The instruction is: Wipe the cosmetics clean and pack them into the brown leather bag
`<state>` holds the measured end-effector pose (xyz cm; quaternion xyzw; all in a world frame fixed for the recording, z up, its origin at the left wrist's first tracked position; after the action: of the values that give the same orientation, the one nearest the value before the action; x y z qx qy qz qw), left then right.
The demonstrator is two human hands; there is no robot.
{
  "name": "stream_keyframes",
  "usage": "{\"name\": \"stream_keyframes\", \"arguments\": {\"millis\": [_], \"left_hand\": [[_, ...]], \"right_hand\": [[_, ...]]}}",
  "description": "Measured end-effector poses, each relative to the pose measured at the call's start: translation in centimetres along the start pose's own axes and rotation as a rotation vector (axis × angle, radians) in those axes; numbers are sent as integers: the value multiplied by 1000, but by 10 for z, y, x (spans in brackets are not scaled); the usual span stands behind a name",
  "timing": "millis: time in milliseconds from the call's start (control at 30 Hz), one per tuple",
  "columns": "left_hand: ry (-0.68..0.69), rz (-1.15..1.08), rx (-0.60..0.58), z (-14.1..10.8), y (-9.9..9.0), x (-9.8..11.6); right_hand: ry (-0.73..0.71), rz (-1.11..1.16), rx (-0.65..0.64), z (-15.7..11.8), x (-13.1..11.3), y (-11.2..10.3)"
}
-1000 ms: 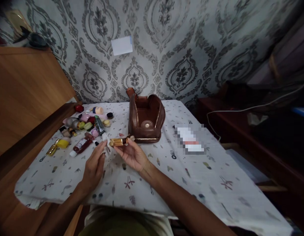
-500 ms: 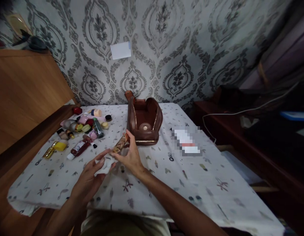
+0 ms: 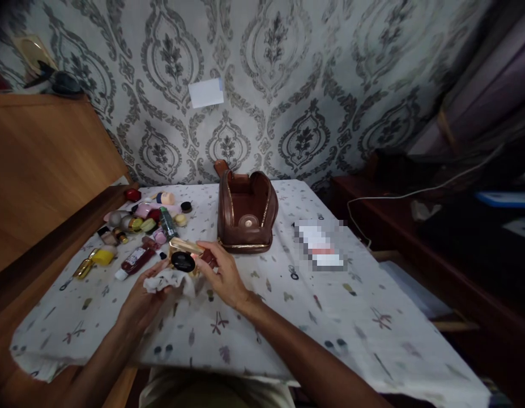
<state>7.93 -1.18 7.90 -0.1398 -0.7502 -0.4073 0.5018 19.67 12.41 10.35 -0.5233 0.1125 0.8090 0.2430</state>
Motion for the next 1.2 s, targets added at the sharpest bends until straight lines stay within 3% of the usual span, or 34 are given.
{"name": "stream_keyframes", "arguments": {"millis": [167,267,467,567,667,833,1033,1200], "left_hand": [[-76,35,-61,2,5,4],[-72,96,-101,7,8,11],[-72,213,-158,32,16,16],[-107,263,-186,50,15,5],[-104,302,-162,68,7,-10],[-125,346,-202,81,-4,-33],[-186,503,-281,86,-14,-49],[-221,489,-324,93,-20,-59]], "right_hand": [[54,68,20,1,4,-3],[62,133,63,6,-7,-17],[-89,68,318,29,-58,-91],[-109,-151,377,50,-75,-131],[-13,-502,322,79,-82,-157],[360,-1139,118,128,-69,-167],[616,-1206,16,167,-25,-159],[778,-1201,-70,184,14,-155]]}}
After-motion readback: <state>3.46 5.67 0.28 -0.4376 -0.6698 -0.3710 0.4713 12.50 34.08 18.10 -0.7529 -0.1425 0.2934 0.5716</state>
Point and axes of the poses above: each hand's wrist, its own z-axis towards the middle knuckle, its own y-axis out of the palm, x = y × z, the point moved 6 cm from there along z, towards the middle knuckle, and after that the axes turned 10 degrees about -x, right-handed, at the moved point
